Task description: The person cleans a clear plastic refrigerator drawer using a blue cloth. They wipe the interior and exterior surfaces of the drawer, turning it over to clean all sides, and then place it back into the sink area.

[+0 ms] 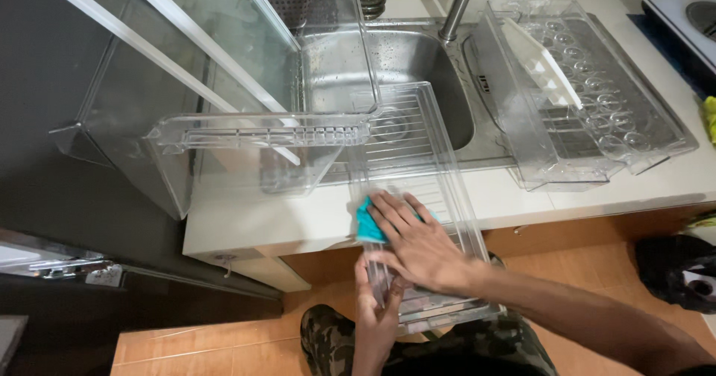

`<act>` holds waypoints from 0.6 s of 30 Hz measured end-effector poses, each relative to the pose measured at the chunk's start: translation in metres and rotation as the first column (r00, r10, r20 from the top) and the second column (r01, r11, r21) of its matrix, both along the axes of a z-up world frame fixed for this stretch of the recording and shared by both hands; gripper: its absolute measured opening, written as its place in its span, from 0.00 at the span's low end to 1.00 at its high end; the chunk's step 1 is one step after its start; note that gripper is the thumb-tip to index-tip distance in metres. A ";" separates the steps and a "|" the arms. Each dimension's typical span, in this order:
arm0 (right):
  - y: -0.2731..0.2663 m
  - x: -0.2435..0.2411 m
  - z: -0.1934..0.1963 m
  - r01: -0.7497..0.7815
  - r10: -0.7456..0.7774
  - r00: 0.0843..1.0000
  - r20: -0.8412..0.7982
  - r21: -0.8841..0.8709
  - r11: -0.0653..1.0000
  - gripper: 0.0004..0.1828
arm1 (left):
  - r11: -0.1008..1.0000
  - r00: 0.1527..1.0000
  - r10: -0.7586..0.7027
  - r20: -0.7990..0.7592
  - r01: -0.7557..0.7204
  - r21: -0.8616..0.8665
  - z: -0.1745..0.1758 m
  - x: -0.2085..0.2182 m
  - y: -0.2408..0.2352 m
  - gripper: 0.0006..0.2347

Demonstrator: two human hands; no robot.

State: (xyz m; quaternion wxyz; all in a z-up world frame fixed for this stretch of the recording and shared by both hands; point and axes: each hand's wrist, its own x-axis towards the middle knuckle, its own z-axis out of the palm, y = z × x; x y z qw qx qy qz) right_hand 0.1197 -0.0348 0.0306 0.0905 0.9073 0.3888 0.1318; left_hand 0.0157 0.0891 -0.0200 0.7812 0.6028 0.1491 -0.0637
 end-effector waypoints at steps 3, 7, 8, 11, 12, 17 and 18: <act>0.023 0.018 0.020 0.094 -0.047 0.944 -0.328 0.128 0.987 0.50 | 0.994 0.997 0.002 -0.074 -0.010 -0.111 0.011 0.001 0.001 0.33; 0.040 0.050 0.033 0.133 -0.109 0.928 -0.356 0.042 0.990 0.38 | 0.996 0.977 -0.016 -0.213 -0.003 -0.089 0.034 0.003 0.005 0.26; 0.036 0.043 0.035 0.134 -0.109 0.930 -0.351 0.048 0.990 0.38 | 0.997 0.978 -0.016 -0.208 -0.002 -0.084 0.028 0.003 0.003 0.26; 0.020 0.027 0.028 0.083 -0.024 0.942 -0.334 0.164 0.983 0.36 | 0.988 0.984 0.058 -0.169 -0.081 -0.131 0.018 0.003 0.002 0.29; 0.011 0.022 0.018 0.018 0.021 0.974 -0.225 0.169 0.985 0.35 | 0.994 0.978 0.038 -0.207 -0.059 -0.093 0.020 0.005 0.004 0.30; 0.000 0.016 0.005 -0.029 0.082 0.973 -0.217 0.236 0.971 0.31 | 0.995 0.995 0.049 -0.087 -0.056 -0.083 0.000 -0.005 -0.002 0.29; 0.003 0.020 0.003 -0.028 0.066 0.982 -0.174 0.213 0.977 0.31 | 0.994 0.995 0.054 -0.083 -0.062 -0.092 -0.003 -0.005 -0.002 0.29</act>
